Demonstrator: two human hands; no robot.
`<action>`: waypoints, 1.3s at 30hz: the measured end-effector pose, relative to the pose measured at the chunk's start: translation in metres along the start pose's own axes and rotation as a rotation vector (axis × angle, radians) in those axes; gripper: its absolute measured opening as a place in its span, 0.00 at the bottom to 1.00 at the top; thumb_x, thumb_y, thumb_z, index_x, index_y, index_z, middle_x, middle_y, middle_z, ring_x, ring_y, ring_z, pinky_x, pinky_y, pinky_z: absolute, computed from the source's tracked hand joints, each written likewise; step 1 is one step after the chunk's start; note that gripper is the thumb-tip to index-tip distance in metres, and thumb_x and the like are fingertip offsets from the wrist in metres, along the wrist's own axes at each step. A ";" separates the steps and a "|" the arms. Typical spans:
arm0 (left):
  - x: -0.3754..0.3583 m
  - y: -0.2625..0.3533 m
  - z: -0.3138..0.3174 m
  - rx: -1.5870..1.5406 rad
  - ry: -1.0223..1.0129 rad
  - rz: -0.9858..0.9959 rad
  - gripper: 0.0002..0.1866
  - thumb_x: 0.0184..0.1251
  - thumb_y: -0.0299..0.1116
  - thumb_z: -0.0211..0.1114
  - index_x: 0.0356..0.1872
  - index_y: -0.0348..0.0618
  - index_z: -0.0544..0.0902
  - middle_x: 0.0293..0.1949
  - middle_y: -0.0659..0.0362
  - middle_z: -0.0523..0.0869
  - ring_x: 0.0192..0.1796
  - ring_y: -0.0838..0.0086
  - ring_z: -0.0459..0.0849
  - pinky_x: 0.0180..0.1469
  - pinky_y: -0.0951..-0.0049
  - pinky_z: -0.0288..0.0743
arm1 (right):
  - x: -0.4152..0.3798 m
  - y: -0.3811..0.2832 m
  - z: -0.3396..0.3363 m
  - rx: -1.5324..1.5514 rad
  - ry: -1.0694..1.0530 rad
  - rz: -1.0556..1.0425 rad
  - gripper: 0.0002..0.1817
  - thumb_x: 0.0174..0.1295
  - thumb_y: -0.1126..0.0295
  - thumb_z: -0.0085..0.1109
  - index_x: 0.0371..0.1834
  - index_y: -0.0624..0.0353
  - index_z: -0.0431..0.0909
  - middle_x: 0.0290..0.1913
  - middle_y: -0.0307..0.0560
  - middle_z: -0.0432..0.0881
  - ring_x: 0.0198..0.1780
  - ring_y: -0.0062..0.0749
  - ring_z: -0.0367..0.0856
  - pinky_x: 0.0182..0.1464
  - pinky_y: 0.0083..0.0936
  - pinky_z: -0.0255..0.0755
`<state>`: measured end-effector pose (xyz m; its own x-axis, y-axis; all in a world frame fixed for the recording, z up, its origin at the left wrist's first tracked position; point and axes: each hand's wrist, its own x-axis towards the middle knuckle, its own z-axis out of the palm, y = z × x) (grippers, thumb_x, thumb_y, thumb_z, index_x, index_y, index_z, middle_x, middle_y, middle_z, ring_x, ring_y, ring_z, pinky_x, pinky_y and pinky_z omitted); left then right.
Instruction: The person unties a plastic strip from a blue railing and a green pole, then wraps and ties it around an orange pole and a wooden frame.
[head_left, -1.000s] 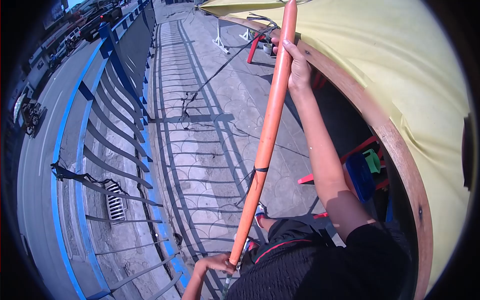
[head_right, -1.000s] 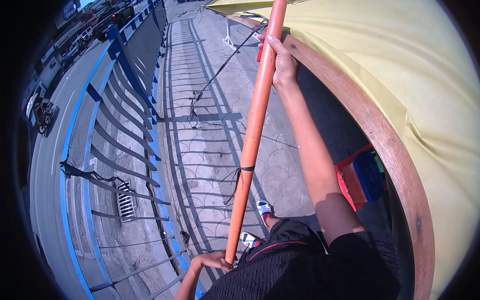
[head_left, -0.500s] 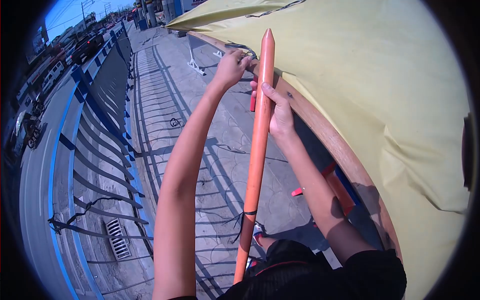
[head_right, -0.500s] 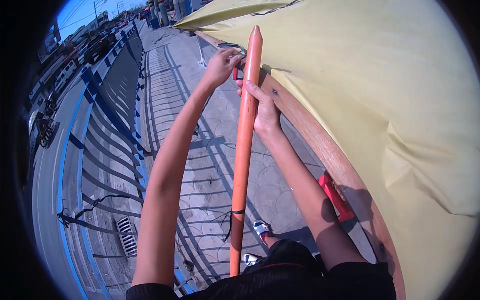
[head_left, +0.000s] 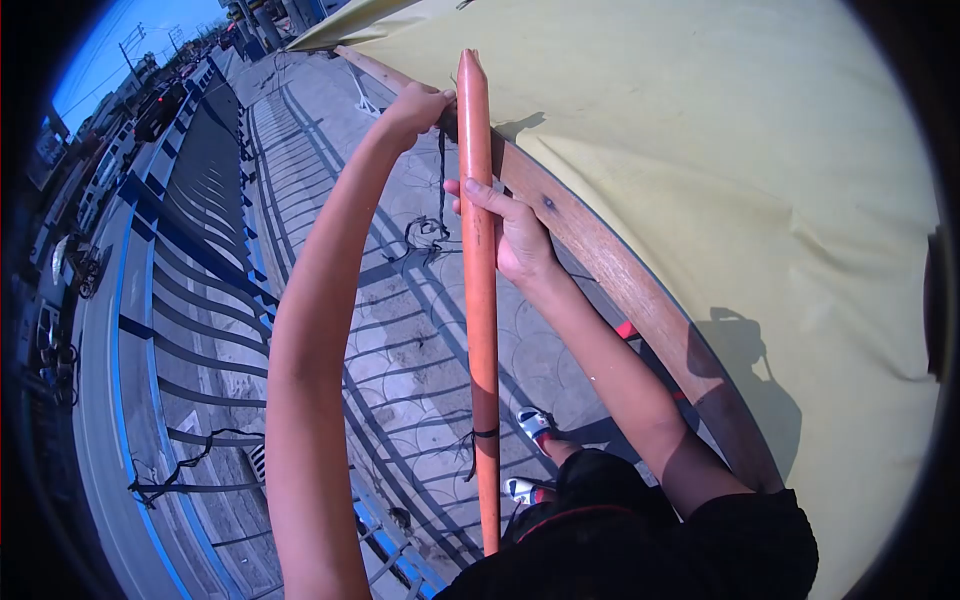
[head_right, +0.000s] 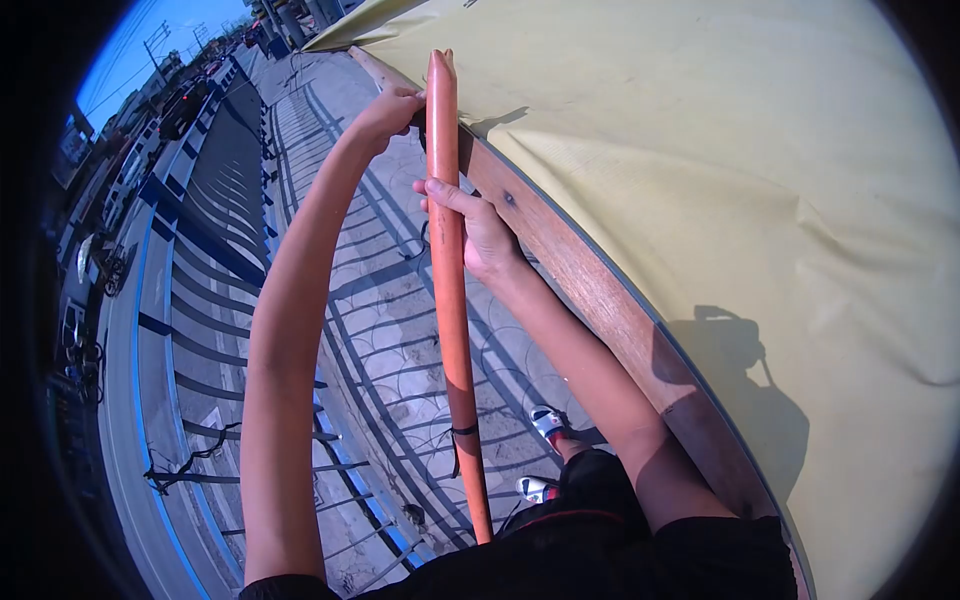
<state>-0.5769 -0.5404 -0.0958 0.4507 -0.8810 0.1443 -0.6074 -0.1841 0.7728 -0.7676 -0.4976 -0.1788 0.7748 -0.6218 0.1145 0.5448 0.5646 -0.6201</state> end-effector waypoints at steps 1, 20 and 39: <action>-0.003 0.004 -0.002 -0.011 -0.087 -0.080 0.14 0.72 0.34 0.52 0.40 0.35 0.83 0.31 0.55 0.85 0.28 0.73 0.79 0.32 0.71 0.73 | 0.001 0.002 0.002 -0.026 0.010 0.007 0.23 0.61 0.65 0.65 0.54 0.65 0.70 0.44 0.49 0.81 0.39 0.23 0.77 0.40 0.17 0.72; 0.062 0.050 -0.036 -0.200 -0.342 -0.184 0.16 0.62 0.45 0.68 0.42 0.44 0.82 0.35 0.62 0.87 0.34 0.77 0.87 0.42 0.72 0.85 | -0.022 0.013 0.002 -0.248 -0.098 0.042 0.26 0.72 0.45 0.42 0.55 0.57 0.66 0.21 0.40 0.73 0.18 0.25 0.76 0.19 0.22 0.69; 0.046 0.081 -0.074 0.274 -0.417 0.378 0.14 0.55 0.22 0.71 0.40 0.35 0.76 0.37 0.53 0.82 0.43 0.67 0.81 0.49 0.69 0.77 | -0.013 0.028 0.013 0.305 -0.365 0.209 0.33 0.65 0.34 0.43 0.53 0.56 0.64 0.22 0.41 0.70 0.16 0.27 0.71 0.21 0.24 0.66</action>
<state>-0.5565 -0.5636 0.0190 -0.0874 -0.9929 0.0804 -0.8458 0.1166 0.5206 -0.7581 -0.4663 -0.1874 0.9088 -0.2799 0.3095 0.3931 0.8229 -0.4101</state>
